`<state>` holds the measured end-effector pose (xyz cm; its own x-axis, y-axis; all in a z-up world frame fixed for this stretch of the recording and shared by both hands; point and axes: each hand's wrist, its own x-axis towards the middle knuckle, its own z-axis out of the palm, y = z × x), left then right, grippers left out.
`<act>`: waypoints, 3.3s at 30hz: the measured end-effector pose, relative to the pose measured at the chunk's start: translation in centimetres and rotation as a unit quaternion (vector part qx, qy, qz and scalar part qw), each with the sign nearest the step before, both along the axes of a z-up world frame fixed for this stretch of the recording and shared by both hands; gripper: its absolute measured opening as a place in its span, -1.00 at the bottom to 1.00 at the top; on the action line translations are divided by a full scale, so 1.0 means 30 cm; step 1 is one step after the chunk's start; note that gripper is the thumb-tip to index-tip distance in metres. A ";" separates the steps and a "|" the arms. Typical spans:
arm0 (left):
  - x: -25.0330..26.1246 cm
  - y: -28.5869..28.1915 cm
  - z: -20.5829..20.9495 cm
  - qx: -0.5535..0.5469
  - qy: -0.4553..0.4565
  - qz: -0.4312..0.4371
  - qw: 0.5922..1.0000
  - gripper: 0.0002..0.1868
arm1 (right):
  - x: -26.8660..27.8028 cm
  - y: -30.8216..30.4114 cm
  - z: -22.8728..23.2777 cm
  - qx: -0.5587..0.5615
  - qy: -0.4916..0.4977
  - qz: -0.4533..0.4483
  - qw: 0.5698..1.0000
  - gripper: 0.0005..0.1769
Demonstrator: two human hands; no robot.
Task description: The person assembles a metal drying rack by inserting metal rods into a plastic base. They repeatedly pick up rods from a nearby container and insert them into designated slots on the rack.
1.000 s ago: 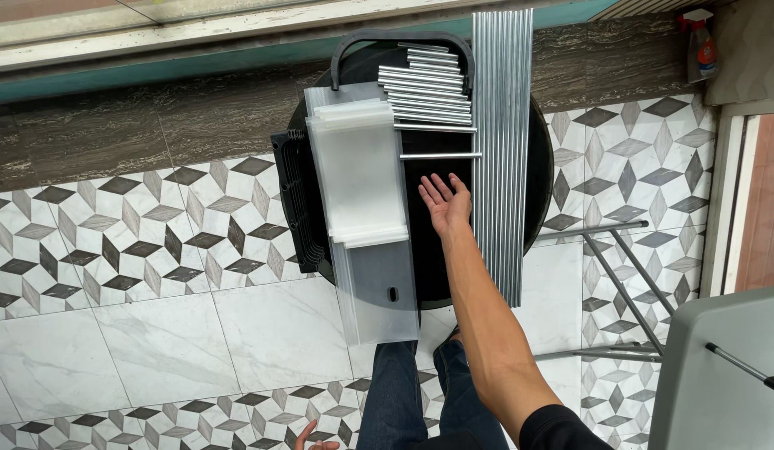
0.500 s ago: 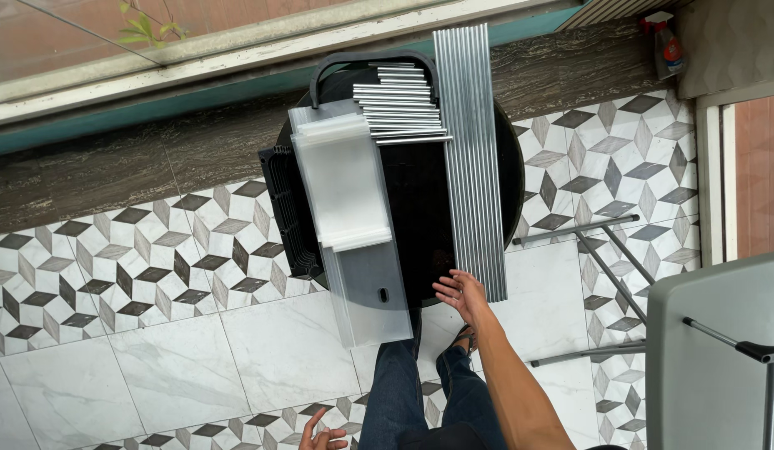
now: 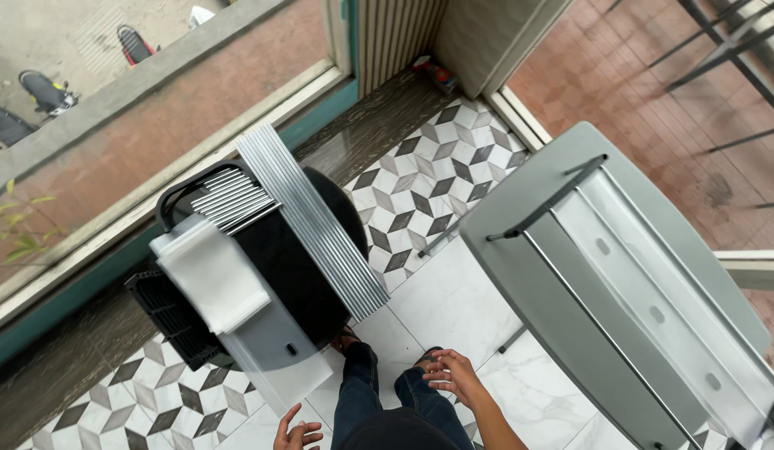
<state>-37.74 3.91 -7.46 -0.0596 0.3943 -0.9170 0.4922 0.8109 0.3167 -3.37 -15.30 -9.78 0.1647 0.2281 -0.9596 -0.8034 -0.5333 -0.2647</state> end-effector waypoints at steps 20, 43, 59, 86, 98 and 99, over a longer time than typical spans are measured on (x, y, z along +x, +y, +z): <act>1.134 -0.353 0.098 -0.027 -0.291 -0.521 0.802 -0.64 | -0.078 -1.125 0.291 -0.086 -0.214 -0.527 0.818 -0.67; 1.920 -1.055 0.505 -0.046 -0.448 -0.859 0.243 -0.64 | 0.304 -0.983 0.536 -0.283 -0.568 -0.604 0.482 -0.37; 1.888 -1.665 0.314 0.163 -0.411 -0.896 0.049 -0.65 | 0.520 -1.176 0.471 -0.336 -0.480 -0.636 0.504 -0.42; 1.837 -1.678 0.332 0.125 -0.429 -0.887 0.116 -0.74 | 0.602 -1.483 0.994 0.070 -0.633 -0.583 0.504 -0.35; 1.863 -1.163 0.548 -0.117 -0.413 -0.746 0.510 -0.57 | 0.651 -1.145 0.898 0.327 -0.229 -0.652 0.644 -0.78; 1.850 -1.098 0.544 -0.105 -0.440 -0.704 0.547 -0.64 | 0.672 -1.091 0.864 0.331 -0.209 -0.631 0.670 -0.77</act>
